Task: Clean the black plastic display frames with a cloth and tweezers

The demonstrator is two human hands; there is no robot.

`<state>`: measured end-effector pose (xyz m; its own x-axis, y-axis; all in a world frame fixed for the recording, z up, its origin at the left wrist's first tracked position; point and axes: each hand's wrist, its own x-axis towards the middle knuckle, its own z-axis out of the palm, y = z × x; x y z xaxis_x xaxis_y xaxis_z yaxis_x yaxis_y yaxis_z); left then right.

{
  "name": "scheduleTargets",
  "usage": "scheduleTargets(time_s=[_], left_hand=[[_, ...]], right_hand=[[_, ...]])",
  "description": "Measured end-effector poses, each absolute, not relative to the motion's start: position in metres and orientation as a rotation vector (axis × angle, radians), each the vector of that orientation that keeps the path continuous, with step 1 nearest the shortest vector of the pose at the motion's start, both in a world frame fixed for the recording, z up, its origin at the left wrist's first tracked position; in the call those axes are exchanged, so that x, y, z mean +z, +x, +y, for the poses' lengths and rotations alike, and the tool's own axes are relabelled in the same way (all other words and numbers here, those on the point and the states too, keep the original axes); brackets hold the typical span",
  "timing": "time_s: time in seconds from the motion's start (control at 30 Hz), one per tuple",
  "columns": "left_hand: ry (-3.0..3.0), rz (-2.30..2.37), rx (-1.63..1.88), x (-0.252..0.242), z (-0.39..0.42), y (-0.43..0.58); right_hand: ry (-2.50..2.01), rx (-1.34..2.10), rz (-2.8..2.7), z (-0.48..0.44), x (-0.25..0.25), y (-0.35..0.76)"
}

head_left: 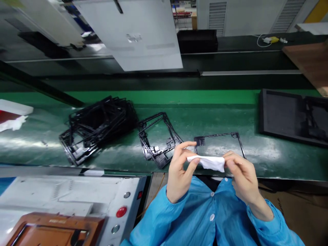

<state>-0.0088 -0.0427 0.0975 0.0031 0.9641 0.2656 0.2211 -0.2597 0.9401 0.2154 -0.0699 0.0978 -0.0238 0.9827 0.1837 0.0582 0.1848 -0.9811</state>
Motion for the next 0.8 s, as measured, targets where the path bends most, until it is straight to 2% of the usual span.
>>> scheduleTargets(time_s=[0.13,0.27,0.4,0.53,0.63,0.8], left_hand=[[1.806,1.178,1.1,0.115,-0.033,-0.022],[1.946,1.122,0.847,0.123,-0.022,-0.026],[2.106,1.065,0.839,0.13,-0.019,-0.023],[2.164,0.905,0.797,0.142,-0.023,-0.023],[2.162,0.802,0.859,0.142,-0.029,-0.022],[1.927,0.732,1.297,0.115,-0.048,-0.004]], right_hand=[[-1.193,0.893,-1.422,-0.072,0.106,0.234],[-1.04,1.094,-1.498,-0.071,0.122,0.234],[-0.916,1.231,-1.381,-0.068,0.125,0.218],[-0.949,1.156,-1.298,-0.066,0.113,0.212],[-0.915,1.109,-1.223,-0.067,0.101,0.211],[-0.751,1.158,-0.998,-0.07,0.088,0.197]])
